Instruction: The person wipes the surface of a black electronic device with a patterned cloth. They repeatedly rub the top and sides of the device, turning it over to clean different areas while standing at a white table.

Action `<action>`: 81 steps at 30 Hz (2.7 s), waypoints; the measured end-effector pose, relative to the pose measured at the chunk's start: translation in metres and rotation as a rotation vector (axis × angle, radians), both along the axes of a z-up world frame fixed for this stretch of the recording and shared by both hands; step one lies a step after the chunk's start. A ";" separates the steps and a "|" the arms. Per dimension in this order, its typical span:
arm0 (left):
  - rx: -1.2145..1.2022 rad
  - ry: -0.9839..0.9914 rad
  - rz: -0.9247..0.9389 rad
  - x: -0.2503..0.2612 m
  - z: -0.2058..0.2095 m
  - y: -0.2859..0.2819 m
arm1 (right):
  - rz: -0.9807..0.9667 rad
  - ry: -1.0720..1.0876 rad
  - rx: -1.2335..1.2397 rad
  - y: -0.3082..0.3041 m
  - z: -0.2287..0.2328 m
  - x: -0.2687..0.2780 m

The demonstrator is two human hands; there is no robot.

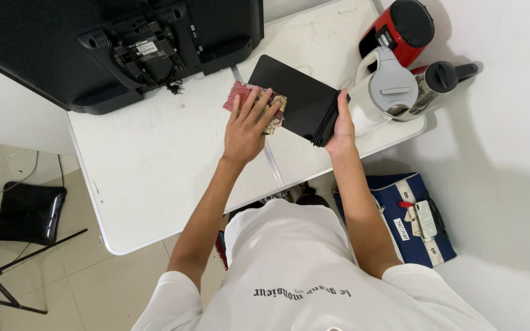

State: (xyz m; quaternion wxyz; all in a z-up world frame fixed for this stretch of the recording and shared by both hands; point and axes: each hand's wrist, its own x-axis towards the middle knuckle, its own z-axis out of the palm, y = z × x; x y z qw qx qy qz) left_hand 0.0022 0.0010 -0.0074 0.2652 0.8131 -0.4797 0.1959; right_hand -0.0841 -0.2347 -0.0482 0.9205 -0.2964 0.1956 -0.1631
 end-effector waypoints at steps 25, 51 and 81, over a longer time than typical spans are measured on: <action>-0.947 0.868 0.086 -0.021 0.004 -0.041 | -0.142 0.040 0.097 0.074 -0.006 0.017; -0.897 0.864 0.099 -0.013 -0.015 -0.048 | -0.268 -0.014 -0.069 0.086 0.005 0.026; -0.147 0.208 -0.206 -0.021 0.010 -0.012 | 0.055 0.191 -0.758 0.052 0.011 -0.048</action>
